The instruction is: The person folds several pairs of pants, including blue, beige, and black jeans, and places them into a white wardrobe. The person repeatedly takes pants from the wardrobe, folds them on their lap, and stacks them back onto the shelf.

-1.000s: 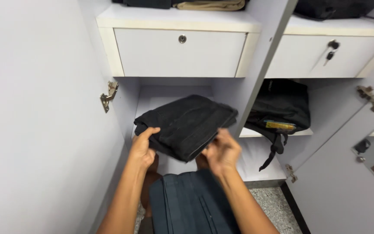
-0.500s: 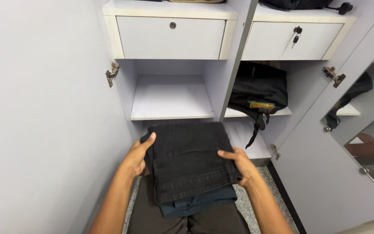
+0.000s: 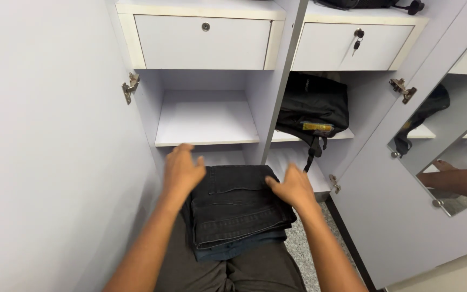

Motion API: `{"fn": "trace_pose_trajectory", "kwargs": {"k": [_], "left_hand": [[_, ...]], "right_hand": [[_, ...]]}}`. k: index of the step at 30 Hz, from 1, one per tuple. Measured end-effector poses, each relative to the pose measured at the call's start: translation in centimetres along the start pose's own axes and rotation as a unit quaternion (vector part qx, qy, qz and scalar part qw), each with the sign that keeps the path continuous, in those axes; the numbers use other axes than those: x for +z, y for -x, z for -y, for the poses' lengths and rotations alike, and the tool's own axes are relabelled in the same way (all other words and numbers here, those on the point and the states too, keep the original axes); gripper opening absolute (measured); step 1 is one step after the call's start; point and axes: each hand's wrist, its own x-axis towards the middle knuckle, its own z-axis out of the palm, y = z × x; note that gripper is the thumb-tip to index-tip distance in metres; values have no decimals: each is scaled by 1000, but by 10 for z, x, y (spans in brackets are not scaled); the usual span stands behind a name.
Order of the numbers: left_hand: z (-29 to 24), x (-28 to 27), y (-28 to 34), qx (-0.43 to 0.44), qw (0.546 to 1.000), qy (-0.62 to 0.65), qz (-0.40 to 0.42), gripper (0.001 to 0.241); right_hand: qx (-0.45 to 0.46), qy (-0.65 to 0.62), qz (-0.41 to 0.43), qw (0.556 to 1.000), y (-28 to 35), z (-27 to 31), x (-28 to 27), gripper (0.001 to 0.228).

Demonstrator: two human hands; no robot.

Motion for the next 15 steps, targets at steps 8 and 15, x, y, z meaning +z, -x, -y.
{"fn": "trace_pose_trajectory", "kwargs": {"k": [8, 15], "left_hand": [[-2, 80, 21, 146, 982, -39, 117, 41], [17, 90, 29, 104, 971, -110, 187, 54]], "right_hand": [[-249, 9, 61, 966, -34, 33, 95, 54], [-176, 132, 103, 970, -25, 36, 92, 69]]}}
